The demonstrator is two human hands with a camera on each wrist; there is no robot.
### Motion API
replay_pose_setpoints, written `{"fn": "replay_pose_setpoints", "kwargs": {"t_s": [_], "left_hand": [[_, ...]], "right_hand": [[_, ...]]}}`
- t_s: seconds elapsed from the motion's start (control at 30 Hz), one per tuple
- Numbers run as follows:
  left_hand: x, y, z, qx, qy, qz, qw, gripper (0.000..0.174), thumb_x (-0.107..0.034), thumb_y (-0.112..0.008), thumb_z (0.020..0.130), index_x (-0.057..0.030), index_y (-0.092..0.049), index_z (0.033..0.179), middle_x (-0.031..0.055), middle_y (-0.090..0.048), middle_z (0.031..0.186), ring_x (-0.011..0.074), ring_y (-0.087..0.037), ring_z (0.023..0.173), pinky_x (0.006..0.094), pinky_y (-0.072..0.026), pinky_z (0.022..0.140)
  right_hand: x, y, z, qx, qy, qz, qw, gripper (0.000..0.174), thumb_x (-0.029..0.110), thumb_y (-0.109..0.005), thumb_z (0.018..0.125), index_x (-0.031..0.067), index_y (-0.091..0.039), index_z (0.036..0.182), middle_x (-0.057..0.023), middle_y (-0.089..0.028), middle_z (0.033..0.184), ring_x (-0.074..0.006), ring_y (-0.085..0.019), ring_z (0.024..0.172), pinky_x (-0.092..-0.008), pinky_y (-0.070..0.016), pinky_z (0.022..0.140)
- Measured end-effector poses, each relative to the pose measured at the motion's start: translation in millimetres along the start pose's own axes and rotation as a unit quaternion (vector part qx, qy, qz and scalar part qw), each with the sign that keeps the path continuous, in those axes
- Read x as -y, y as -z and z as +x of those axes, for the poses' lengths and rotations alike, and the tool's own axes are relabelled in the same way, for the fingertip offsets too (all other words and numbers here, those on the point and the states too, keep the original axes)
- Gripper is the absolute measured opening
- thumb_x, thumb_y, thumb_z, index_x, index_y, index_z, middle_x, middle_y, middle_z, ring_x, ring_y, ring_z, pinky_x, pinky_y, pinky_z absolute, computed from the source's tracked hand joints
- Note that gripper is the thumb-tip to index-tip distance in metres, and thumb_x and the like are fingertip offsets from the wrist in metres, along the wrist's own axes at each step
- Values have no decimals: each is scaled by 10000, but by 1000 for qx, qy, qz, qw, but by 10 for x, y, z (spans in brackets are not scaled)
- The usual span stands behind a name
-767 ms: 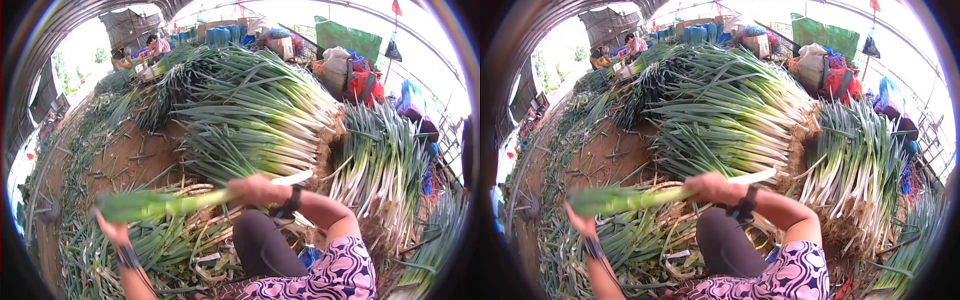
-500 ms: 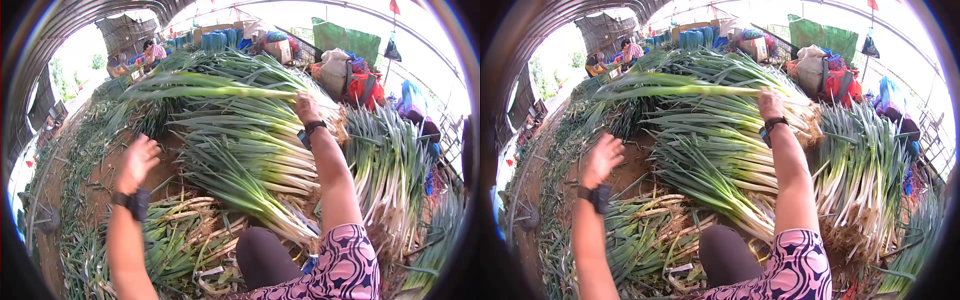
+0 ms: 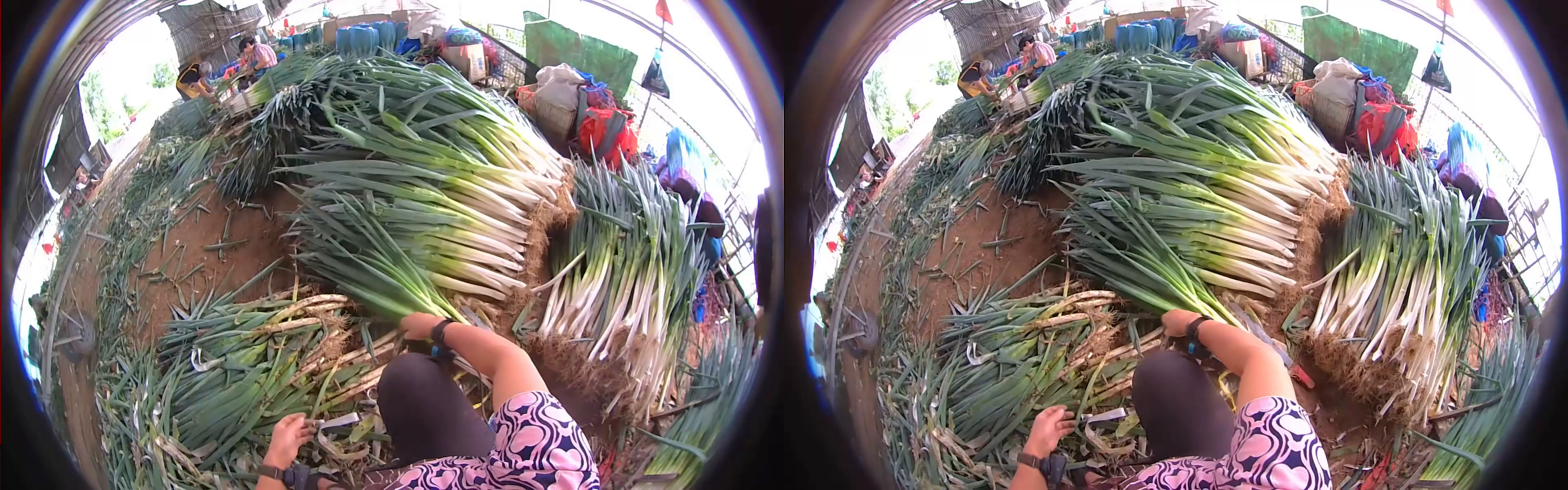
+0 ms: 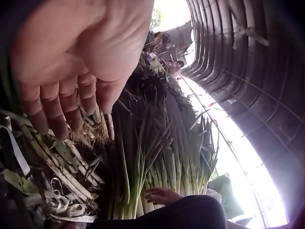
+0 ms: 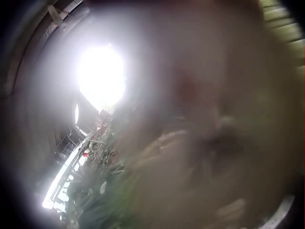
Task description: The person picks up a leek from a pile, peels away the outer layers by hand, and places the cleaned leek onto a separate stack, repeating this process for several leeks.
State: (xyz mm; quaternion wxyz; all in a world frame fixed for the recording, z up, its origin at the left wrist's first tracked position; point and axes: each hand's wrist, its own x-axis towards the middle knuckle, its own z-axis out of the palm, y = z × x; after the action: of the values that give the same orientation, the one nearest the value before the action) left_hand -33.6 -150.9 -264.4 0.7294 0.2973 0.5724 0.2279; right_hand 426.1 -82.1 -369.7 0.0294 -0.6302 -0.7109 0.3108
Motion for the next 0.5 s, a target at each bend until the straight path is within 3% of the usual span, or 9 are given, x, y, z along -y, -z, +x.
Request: {"fn": "replay_pose_setpoints", "kwargs": {"t_s": [0.13,0.2,0.27,0.3,0.33,0.37,0.4,0.5], "left_hand": [[214,298,-358,-39,-29,-69,996,165,-134,-506,910,-52,-525,1052,127,-620,922,267,-629,790,381,-525,672],[251,380,-492,-30,-54,-122,991,197,-143,-509,911,-43,-514,1080,124,-619,907,249,-631,779,371,-527,662],[280,460,-551,-13,-92,-140,986,131,-181,-513,913,-83,-549,991,53,-615,889,205,-618,796,362,-511,676],[225,440,-617,-5,-112,-138,984,123,-194,-514,914,-90,-556,966,27,-602,859,169,-604,757,328,-495,663],[162,402,-709,-15,-177,-49,983,134,-205,-516,918,-84,-558,959,18,-591,817,145,-591,732,304,-483,652],[121,479,-785,5,-180,-75,981,134,-207,-521,918,-83,-564,946,16,-597,798,130,-590,732,291,-483,666],[204,590,-680,-26,-168,-185,968,128,-205,-538,911,-86,-570,944,20,-609,798,130,-592,729,295,-490,681],[115,688,-711,-119,-173,-257,943,130,-198,-563,897,-82,-572,955,38,-621,840,150,-602,736,305,-501,704]], "right_hand": [[493,279,89,98,23,-28,995,277,240,-592,734,32,-668,901,-168,-649,938,-346,-608,917,-447,-490,776],[782,483,59,53,60,-33,996,289,240,-578,723,19,-668,886,-184,-649,915,-364,-609,893,-469,-484,768],[796,431,354,24,113,-43,992,310,240,-557,703,1,-665,868,-198,-647,911,-383,-610,861,-484,-476,760],[874,498,465,36,181,-60,981,330,240,-537,687,-17,-660,854,-206,-644,919,-389,-609,847,-488,-471,755],[1076,601,510,49,208,-72,974,328,249,-540,692,-15,-659,846,-216,-637,880,-388,-609,826,-479,-473,732],[1275,708,551,62,234,-82,967,327,258,-543,698,-13,-658,839,-226,-630,841,-388,-608,804,-469,-475,709],[1545,807,578,68,251,-103,960,296,248,-541,732,2,-662,844,-215,-632,829,-374,-610,776,-461,-475,695],[2198,779,852,70,266,-149,950,287,246,-528,762,10,-668,846,-182,-649,815,-360,-617,763,-463,-475,697]]}}
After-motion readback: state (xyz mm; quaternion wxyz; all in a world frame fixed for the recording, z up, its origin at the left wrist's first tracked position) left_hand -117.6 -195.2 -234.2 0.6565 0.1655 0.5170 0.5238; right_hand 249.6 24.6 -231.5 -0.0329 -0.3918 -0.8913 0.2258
